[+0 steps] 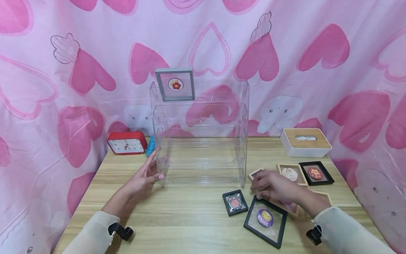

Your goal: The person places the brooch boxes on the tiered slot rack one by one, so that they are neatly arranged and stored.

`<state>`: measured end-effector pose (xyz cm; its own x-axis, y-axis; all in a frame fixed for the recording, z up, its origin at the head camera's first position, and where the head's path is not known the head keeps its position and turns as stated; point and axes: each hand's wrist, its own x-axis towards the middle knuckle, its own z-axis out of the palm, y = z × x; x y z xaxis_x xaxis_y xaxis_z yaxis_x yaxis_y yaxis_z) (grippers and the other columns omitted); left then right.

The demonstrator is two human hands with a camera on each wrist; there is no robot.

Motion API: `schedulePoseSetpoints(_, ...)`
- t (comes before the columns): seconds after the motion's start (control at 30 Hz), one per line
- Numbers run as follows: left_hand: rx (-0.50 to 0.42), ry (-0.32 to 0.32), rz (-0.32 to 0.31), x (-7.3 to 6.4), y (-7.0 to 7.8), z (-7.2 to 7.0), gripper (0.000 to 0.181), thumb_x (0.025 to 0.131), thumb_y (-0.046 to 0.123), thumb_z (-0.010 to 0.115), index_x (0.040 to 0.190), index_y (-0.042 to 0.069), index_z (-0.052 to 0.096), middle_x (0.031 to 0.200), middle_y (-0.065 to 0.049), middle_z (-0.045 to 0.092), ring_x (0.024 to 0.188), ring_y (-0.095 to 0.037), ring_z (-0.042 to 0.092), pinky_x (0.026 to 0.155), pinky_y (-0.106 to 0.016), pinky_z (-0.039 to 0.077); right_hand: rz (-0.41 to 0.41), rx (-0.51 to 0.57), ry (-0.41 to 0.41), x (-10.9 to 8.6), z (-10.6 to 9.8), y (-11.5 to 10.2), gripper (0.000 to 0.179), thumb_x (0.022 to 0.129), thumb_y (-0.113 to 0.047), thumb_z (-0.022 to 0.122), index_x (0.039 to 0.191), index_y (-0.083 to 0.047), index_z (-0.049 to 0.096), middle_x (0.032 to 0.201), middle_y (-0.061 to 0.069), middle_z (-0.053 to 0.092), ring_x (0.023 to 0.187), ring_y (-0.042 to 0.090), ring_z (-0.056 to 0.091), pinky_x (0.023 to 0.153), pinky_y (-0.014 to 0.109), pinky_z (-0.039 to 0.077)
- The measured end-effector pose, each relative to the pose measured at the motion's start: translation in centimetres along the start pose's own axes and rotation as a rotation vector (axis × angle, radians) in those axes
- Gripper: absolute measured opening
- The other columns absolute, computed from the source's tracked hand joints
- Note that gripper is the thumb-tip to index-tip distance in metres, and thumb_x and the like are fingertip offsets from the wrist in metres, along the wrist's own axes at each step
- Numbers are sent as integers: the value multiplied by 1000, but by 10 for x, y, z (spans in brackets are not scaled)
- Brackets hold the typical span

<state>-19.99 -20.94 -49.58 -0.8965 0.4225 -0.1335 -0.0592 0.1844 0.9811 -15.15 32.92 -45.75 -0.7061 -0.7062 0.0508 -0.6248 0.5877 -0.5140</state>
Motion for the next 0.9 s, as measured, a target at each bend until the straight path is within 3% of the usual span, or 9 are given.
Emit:
schedulePoseSetpoints(0.27, 11, 6, 1, 1, -1, -1, 110, 106, 10, 73, 177, 46, -3, 184, -20, 19, 173, -47, 12, 138, -69, 8, -95, -26, -6, 1, 17, 6, 29, 88, -3, 90, 113, -18, 87, 112, -6, 75, 102, 5, 68, 86, 28, 64)
schedulePoseSetpoints(0.43, -1, 8, -7, 0, -3, -1, 109, 106, 10, 73, 177, 48, -2, 185, -18, 17, 173, -45, 11, 139, -68, 7, -86, -77, -23, 2, 19, 6, 29, 87, -5, 91, 109, -23, 88, 111, -10, 73, 101, 4, 65, 86, 29, 63)
schedulePoseSetpoints(0.73, 6, 14, -16, 0, -3, 0, 108, 106, 11, 73, 176, 51, 0, 185, -18, 15, 173, -46, 9, 138, -69, 9, -122, -167, 19, 1, 27, 3, 30, 83, -12, 94, 101, -34, 86, 108, -19, 70, 102, 4, 57, 80, 28, 45)
schedulePoseSetpoints(0.9, -5, 8, -27, -1, -2, -1, 108, 106, 14, 74, 176, 51, 0, 186, -17, 14, 174, -46, 7, 137, -70, 8, -119, -113, -15, 1, 23, 3, 30, 84, -9, 93, 101, -33, 84, 108, -16, 73, 103, 4, 60, 83, 29, 54)
